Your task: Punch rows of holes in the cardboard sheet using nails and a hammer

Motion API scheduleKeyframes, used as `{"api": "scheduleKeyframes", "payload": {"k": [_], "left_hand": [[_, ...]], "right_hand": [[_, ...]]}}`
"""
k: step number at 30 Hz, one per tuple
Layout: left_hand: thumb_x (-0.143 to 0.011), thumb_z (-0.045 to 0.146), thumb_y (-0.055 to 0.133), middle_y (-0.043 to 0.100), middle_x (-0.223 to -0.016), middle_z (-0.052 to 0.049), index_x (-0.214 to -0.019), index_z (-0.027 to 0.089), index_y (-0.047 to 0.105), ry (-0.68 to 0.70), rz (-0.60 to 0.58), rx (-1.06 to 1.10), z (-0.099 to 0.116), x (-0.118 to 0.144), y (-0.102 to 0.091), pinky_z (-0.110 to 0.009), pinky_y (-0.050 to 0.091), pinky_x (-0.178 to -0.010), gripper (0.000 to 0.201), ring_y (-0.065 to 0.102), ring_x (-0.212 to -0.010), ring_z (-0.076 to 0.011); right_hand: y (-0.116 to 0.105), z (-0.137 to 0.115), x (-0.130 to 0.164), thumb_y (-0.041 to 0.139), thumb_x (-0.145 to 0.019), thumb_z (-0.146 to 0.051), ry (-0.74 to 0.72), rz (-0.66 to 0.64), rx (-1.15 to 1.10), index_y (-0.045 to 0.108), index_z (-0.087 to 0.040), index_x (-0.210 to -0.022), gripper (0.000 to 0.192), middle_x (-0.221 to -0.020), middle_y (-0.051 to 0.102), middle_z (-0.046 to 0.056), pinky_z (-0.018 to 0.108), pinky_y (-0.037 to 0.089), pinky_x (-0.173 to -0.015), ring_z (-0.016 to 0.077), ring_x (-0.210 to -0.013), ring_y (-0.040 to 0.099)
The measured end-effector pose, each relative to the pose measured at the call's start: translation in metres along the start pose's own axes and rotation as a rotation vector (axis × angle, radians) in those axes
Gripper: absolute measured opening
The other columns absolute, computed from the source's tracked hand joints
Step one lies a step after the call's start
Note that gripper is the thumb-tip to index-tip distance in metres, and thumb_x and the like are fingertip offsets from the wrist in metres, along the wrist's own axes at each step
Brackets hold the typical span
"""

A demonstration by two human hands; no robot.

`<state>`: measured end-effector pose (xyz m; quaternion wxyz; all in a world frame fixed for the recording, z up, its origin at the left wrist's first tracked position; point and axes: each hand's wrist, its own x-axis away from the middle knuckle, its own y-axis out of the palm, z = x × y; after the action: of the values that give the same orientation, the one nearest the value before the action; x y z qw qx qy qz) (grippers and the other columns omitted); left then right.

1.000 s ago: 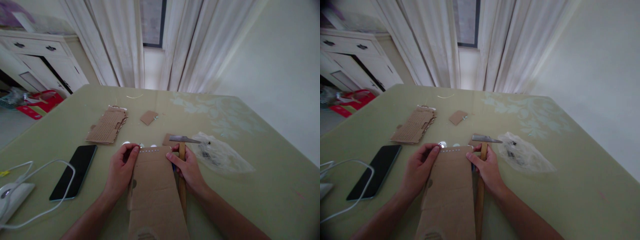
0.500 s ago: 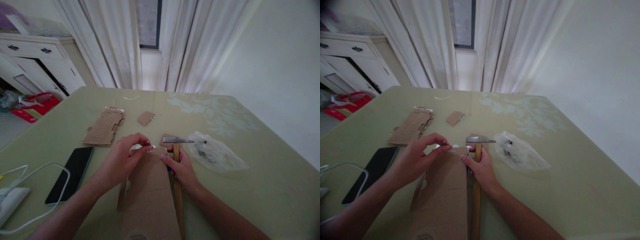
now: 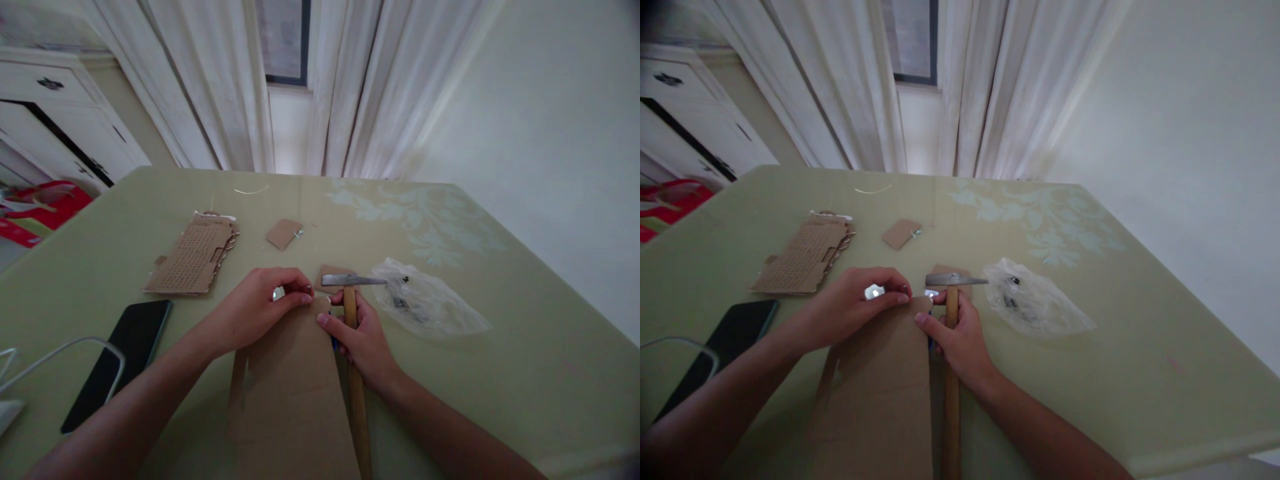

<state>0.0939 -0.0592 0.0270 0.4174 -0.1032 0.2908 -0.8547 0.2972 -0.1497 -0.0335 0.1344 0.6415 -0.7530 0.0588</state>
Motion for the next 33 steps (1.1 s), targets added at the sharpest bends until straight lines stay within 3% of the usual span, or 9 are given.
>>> {"api": "scheduleKeyframes", "payload": {"k": [33], "left_hand": [[-0.100,0.027,0.062,0.083,-0.093,0.000,-0.095,0.027,0.080,0.042,-0.013,-0.060,0.0030,0.0010,-0.0026,-0.030,0.054,-0.079,0.019,0.076,-0.085,-0.0214]], "right_hand": [[-0.0012,0.0011,0.0016,0.089,-0.078,-0.053,0.022,-0.019,0.038,0.055,-0.025,-0.106,0.052,-0.058,0.053,-0.011,0.019,0.030,-0.035,0.0081,-0.040,0.041]]}}
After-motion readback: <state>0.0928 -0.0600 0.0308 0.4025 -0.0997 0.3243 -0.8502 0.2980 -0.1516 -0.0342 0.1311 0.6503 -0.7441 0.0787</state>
